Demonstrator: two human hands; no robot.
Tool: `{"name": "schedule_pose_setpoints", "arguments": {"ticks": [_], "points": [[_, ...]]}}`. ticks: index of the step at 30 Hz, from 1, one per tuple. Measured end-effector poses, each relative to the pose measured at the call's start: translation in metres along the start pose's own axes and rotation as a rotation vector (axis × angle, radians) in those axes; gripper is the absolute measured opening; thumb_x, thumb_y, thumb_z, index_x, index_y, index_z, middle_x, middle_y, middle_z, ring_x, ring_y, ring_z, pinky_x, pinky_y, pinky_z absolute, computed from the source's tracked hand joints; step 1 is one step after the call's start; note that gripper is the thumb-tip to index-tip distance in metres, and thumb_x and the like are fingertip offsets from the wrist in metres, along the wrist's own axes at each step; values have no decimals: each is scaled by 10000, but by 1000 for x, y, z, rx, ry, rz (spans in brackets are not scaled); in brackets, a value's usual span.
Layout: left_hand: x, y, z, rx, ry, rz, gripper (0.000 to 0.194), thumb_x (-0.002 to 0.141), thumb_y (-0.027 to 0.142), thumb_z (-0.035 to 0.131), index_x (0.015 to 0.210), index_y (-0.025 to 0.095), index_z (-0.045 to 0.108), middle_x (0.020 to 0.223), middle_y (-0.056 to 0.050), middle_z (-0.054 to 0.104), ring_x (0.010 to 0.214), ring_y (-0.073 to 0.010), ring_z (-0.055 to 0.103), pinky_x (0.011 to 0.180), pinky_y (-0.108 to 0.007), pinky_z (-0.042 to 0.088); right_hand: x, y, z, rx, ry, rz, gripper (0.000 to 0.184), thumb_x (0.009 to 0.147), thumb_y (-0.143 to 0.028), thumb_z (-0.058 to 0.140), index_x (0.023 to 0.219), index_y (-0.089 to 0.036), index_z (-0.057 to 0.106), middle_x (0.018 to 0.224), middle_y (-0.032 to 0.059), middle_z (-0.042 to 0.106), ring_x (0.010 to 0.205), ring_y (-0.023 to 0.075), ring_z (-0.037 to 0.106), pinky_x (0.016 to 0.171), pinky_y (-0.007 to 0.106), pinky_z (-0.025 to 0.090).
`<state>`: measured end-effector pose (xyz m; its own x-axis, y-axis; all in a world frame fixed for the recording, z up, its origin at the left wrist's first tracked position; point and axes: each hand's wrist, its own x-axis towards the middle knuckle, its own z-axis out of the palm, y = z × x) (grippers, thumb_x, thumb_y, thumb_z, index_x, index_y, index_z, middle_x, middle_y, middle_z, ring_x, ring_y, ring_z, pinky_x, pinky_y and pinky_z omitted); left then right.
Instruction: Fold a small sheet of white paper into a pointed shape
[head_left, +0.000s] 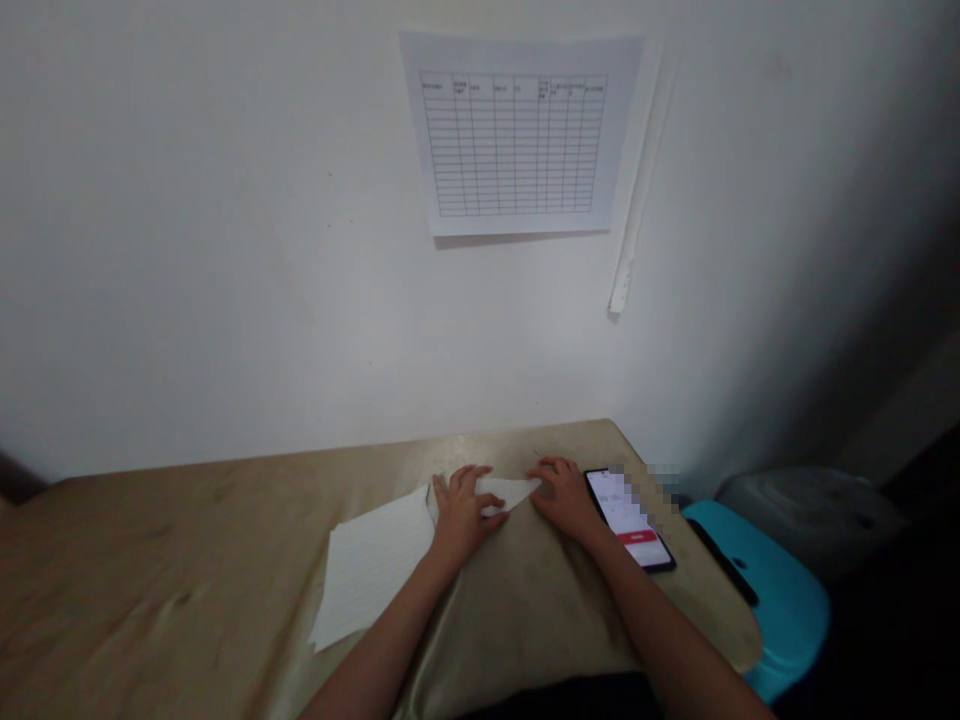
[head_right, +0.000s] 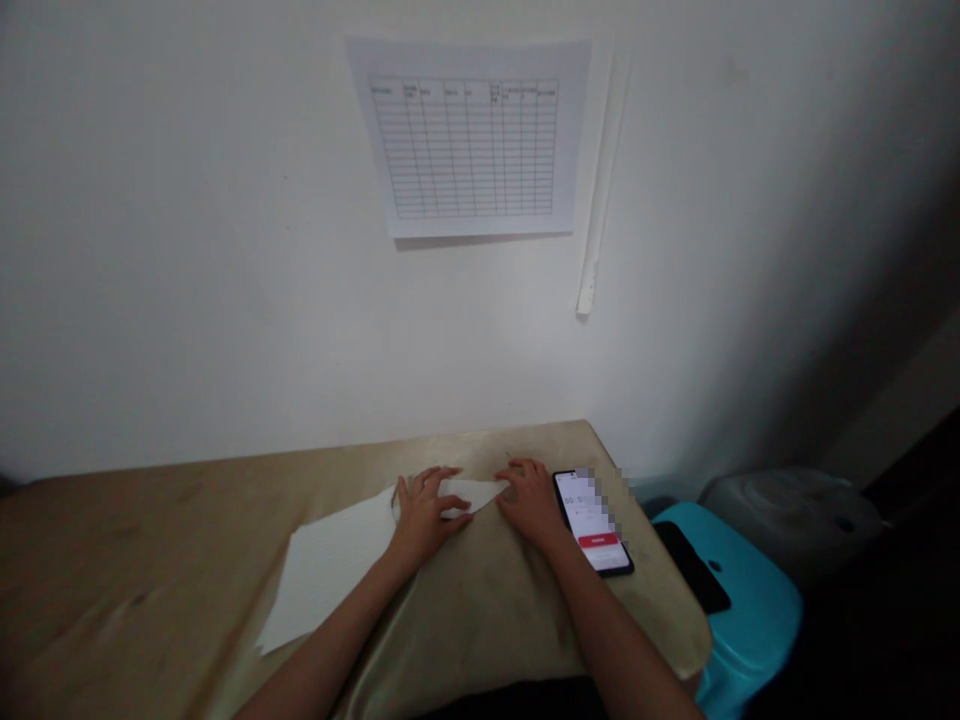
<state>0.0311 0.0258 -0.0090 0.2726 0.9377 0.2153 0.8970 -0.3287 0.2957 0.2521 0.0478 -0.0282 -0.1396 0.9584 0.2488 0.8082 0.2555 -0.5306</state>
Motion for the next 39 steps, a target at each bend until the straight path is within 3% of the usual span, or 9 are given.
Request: {"name": "schedule_pose_setpoints", "arguments": {"ticks": [6,13,20,23,27,29,35,39], "points": [[0,-2,1,-3,95,60,91,857,288,691,854,319,776,1421,-8,577,1395,-329,378,1168,-740,20,-5,-3,-1,57,-20,-100,389,776,-276,745,1161,-333,722,1359,48,556,1328,250,403,1145,420,296],[1,-1,-1,-56,253,94,72,854,275,689,824,275,754,1323,-37,638,1303,-297,466,1182,-687,157,0,8,7,100,36,-232,169,820,-202,726,940,-306,783,1254,54,633,1270,262,463,1112,458,348],[0,-3,0,5,281,90,59,848,312,714,849,301,772,1341,-40,621,1313,-314,451,1181,-715,87,3,7,4,224,99,-333,30,823,-249,749,853,-252,754,1134,52,687,1221,246,514,1098,448,371],[-1,-3,1,-7,271,111,45,834,313,733,823,311,777,1351,-32,610,1321,-314,438,1179,-719,63,0,4,3,294,89,-346,77,811,-259,754,883,-242,732,1119,47,687,1194,236,540,1111,438,366],[-1,-3,-1,-76,306,90,56,832,310,741,801,311,787,1323,-32,619,1294,-298,451,1188,-691,95,-3,2,4,372,96,-200,426,760,-215,759,1173,-223,652,1220,70,644,1214,234,534,1101,431,395],[0,-3,-2,-125,328,70,55,829,315,748,797,315,793,1296,-32,630,1269,-291,464,1184,-680,137,-2,3,5,363,95,-151,514,749,-172,739,1248,-212,619,1255,81,629,1242,236,511,1110,432,391],[3,-4,-3,-281,389,60,38,808,333,772,786,322,800,1251,-25,652,1214,-266,486,1107,-531,367,0,8,8,219,46,-213,212,804,-117,646,957,-229,740,1258,74,635,1291,257,443,1124,450,358],[4,-7,-1,-333,444,29,64,826,343,751,796,306,794,1215,-33,662,1190,-258,507,1070,-494,401,0,9,9,238,71,-210,76,838,-181,654,851,-220,719,1176,80,661,1216,251,492,1077,432,387]]}}
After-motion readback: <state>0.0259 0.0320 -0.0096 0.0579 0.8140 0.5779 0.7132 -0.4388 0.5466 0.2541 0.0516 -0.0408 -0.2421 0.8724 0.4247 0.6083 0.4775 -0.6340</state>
